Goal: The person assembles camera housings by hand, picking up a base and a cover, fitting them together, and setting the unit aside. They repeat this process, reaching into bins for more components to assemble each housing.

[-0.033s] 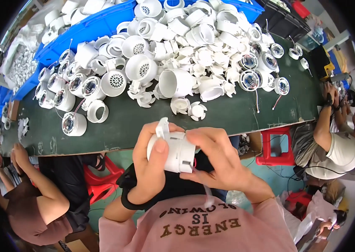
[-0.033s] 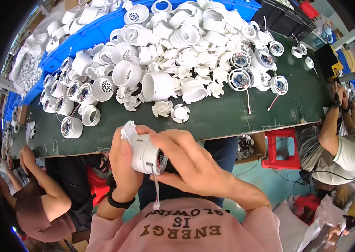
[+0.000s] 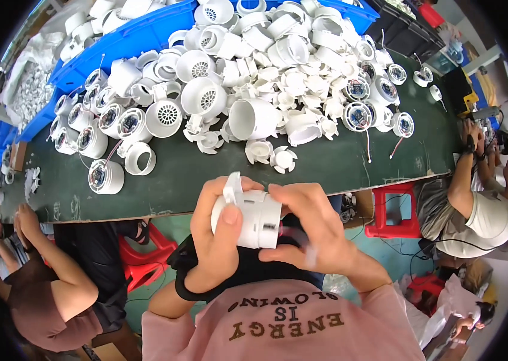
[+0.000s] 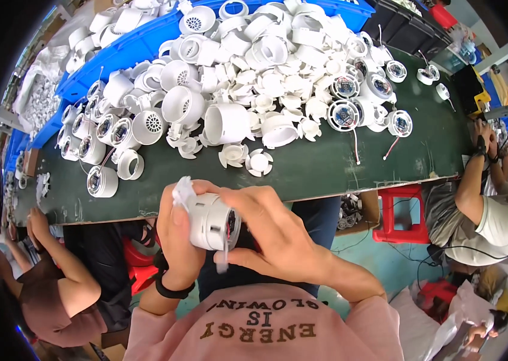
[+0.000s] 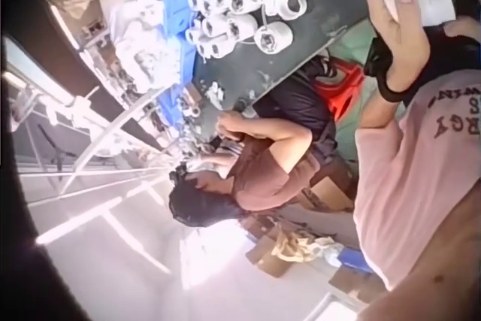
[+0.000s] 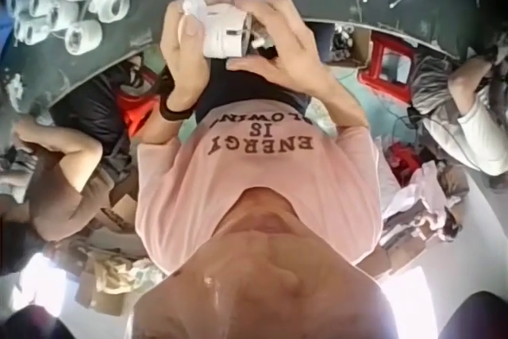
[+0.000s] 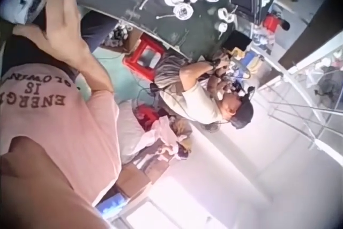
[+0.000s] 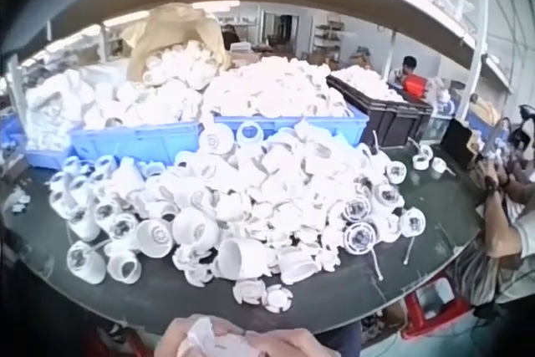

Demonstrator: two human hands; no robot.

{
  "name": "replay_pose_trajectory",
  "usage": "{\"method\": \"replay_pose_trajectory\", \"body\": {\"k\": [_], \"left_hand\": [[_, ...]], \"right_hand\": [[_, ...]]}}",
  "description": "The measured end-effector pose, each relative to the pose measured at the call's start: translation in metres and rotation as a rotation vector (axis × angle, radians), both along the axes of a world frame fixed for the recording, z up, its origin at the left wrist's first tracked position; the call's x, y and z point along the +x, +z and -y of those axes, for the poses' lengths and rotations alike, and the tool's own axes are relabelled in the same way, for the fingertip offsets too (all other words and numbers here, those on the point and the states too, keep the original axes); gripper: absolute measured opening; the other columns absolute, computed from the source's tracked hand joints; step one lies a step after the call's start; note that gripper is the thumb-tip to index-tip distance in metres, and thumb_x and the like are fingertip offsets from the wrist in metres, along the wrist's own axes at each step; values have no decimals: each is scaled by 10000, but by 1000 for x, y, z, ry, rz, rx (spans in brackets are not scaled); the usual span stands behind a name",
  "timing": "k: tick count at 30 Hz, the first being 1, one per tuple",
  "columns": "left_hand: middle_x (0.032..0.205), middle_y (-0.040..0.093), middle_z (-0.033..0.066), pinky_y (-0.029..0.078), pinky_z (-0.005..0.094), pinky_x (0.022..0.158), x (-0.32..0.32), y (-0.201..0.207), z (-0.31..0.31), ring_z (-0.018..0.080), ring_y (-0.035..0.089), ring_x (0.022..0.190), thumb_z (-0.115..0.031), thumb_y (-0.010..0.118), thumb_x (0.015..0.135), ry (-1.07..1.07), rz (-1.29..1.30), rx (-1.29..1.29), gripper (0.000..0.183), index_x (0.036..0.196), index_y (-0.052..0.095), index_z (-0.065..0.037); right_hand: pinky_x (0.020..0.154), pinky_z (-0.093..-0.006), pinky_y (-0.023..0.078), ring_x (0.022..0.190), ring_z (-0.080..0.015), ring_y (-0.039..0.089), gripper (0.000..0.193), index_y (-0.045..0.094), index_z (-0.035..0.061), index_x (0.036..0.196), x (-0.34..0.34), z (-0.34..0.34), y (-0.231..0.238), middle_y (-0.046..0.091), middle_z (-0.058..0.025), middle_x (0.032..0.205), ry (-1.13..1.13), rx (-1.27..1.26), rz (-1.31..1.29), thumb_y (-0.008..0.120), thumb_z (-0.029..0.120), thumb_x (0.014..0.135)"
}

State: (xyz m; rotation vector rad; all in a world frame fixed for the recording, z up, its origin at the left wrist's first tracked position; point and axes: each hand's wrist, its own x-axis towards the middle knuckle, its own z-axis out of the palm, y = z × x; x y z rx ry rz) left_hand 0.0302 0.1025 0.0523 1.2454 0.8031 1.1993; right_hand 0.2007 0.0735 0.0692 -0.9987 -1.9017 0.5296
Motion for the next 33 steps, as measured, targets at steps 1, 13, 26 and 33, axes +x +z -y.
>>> {"method": "replay_pose_trajectory", "body": {"k": [1,13,26,33], "left_hand": [[1064,581,161,452,330,829,0,-7,2,196,551,953,-335,493,959,53,18,190,393,1123,499,23],[1088,554,201,453,357,802,-18,-23,-1,246,548,921,-297,514,940,-12,20,287,379,1133,514,29],[1127,476,140,458,305,810,-51,7,24,209,523,971,-198,762,776,30,-483,47,781,1392,317,-18],[774,520,51,427,297,589,-111,-12,-20,104,471,695,-241,677,869,236,-592,-140,339,1044,498,-13]], "right_hand": [[739,-327,498,925,-262,569,711,515,-48,1230,-1,1,0,553,-175,1123,19,-109,-48,849,205,655],[694,-336,473,820,-258,560,908,482,-67,1286,-26,7,-9,586,-167,1053,-77,-206,16,864,375,591],[709,-373,459,818,-304,550,693,526,-38,1189,-51,-1,-15,523,-165,966,-113,39,173,841,232,635],[709,-337,495,812,-267,578,599,539,-18,1187,-10,2,-31,550,-185,1088,19,-196,77,806,215,704]]}}
